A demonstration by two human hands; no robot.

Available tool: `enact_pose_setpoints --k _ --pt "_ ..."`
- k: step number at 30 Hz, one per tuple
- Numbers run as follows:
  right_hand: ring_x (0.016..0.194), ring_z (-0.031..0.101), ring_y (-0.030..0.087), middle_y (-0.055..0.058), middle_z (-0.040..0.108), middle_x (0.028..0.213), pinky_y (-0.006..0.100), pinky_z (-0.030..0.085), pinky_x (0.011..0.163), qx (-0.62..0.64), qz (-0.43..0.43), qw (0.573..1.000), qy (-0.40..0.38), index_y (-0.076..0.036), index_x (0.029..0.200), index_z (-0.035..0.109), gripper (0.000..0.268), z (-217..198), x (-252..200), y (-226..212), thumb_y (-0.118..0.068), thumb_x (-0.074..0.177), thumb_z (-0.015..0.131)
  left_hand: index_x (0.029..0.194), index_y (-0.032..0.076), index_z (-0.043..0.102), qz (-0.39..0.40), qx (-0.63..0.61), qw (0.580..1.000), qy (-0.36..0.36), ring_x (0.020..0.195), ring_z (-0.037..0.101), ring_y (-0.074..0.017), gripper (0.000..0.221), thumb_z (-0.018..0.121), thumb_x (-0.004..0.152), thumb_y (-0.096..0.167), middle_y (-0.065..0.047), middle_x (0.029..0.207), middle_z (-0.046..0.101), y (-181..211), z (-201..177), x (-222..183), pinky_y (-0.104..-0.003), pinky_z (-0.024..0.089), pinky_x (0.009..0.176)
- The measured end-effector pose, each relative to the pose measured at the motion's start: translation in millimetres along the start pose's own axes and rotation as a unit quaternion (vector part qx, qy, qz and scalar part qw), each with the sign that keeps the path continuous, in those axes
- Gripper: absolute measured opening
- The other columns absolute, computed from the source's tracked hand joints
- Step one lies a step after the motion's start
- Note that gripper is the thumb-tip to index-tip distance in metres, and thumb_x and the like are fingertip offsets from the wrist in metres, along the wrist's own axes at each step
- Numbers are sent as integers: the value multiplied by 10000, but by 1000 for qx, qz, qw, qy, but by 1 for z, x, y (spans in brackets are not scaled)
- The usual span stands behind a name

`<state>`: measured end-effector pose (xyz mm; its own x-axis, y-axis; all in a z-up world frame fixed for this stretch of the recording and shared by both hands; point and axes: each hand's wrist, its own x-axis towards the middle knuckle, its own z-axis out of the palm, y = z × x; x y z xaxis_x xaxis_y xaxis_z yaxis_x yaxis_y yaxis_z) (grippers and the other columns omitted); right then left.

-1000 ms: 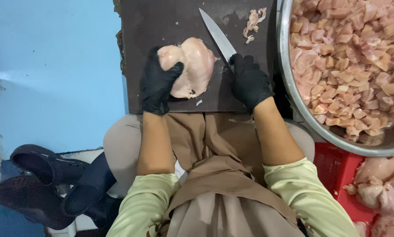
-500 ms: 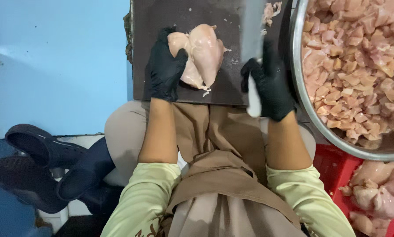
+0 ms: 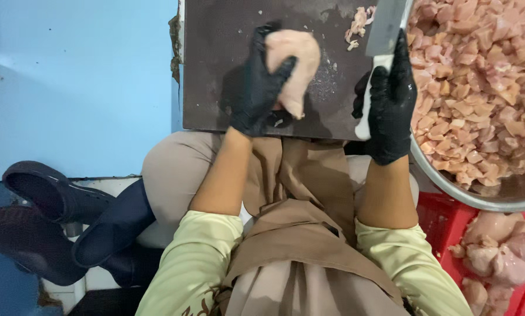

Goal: The person cuts raw chicken breast into thin strips on a cutting board using a knife. The person holds the chicken with one hand and slices it with the other, then places the cut pieces into a large metal bowl.

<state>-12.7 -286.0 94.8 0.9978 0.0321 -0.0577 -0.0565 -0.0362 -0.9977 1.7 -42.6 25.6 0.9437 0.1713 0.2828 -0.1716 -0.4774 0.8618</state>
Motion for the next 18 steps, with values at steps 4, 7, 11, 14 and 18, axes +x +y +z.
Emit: enact_pose_setpoints --k 4,7,11,14,18 --pt "652 623 216 127 630 821 361 487 547 -270 -11 962 -30 -67 1224 558 142 25 -19 19 -166 1125 583 1381 8 531 -99 48 994 16 1141 661 -414 581 774 927 277 -241 1224 681 -30 -10 5 -454 528 964" --pt "780 691 410 242 699 888 485 529 646 -369 -129 917 -74 -55 1198 577 179 49 -39 38 -196 1090 595 1375 10 535 -83 75 993 34 1131 666 -425 577 772 930 290 -246 1212 686 -36 -3 3 -459 531 952" --pt "651 669 465 261 674 734 553 503 581 -457 -21 882 -109 -11 1123 565 239 66 -59 60 -224 1022 602 1352 33 546 -103 -14 995 8 1135 711 -366 511 740 918 223 -193 1197 718 -37 -5 2 -433 567 944" --pt "635 665 475 267 662 716 567 500 542 -442 -19 889 -114 15 1111 545 243 70 -68 71 -189 985 586 1288 52 586 -122 -15 992 -8 1110 741 -342 444 747 906 211 -169 1168 744 -39 -9 3 -418 573 942" --pt "642 673 475 269 671 720 574 512 570 -449 35 886 -109 -3 1050 531 269 79 -77 80 -270 1040 562 1294 48 579 -95 4 995 -13 1107 730 -339 466 755 893 209 -169 1174 734 -43 -5 4 -412 567 941"
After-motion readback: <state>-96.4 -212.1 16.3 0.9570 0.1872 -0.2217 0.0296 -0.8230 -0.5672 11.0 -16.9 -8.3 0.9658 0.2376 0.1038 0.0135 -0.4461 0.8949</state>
